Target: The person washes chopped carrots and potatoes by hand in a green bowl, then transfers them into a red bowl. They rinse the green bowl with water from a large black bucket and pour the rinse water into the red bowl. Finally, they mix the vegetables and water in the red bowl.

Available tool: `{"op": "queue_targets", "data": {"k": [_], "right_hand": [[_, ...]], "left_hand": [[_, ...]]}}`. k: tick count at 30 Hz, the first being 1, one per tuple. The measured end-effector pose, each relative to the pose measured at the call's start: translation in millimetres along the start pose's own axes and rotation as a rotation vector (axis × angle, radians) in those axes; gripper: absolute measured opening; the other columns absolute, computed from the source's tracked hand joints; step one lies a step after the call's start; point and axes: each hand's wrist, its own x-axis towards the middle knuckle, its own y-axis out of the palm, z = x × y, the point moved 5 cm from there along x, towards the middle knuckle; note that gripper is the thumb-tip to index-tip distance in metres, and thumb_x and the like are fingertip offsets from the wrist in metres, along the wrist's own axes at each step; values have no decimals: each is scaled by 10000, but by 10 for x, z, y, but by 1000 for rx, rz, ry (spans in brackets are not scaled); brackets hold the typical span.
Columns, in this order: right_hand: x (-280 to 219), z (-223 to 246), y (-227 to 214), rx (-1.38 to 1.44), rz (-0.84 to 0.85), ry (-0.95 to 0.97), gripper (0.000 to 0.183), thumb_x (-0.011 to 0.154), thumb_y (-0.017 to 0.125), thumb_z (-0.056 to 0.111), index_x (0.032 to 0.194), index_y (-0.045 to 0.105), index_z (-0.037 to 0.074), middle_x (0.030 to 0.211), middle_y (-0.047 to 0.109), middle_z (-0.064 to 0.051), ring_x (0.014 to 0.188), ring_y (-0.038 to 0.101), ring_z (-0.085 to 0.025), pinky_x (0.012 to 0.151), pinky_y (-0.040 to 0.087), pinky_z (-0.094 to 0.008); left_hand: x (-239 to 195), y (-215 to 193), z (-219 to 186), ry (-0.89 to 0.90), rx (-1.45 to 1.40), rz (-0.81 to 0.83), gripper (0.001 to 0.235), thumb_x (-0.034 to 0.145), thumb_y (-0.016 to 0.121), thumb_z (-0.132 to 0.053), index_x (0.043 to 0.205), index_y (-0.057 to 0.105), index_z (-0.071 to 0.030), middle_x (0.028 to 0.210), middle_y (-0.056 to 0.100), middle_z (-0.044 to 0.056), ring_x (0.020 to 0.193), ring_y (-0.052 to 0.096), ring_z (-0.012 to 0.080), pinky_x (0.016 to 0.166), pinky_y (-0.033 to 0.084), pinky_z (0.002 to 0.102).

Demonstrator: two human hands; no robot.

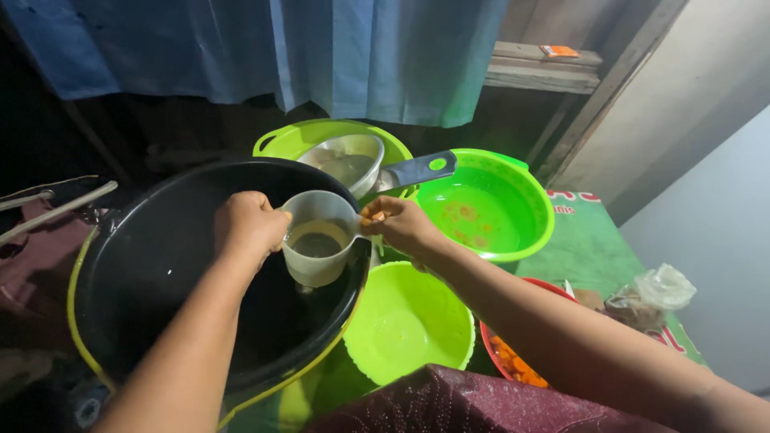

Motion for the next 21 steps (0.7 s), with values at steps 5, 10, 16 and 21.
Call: {"op": "queue_targets", "data": {"k": [5,10,16,21], "right_hand": [[9,31,33,-16,-58,-62,257,852,776,189,1092,739,106,1072,775,-83,979,698,-185,810,538,-326],[25,-2,81,33,-69,-135,275,926,701,208,1162,715,67,1146,768,-106,1069,712,-197,906,542,-325],[-74,-31,38,-4,-18,-263,340,972,667,252,1251,673,57,1215,747,-97,1158,700,-193,976,537,-321],[-158,-226,-364,-78,94,-206,388,939,682,269,1287,666,98,1260,719,-56,1167,676,-175,962,543,-320]], "left_hand": [[68,35,107,-34,-59,51,261,815,751,-180,649,628,-21,590,695,130,520,690,207,543,546,335],[127,35,208,-111,-95,106,238,846,759,-210,739,685,-10,672,727,130,556,701,185,554,572,319],[89,-23,155,-150,-145,61,297,848,801,-305,840,714,-21,768,733,130,609,680,190,570,562,337],[-58,-150,-100,64,31,-193,297,830,833,-324,885,715,-57,827,724,169,761,692,295,718,547,423]]}}
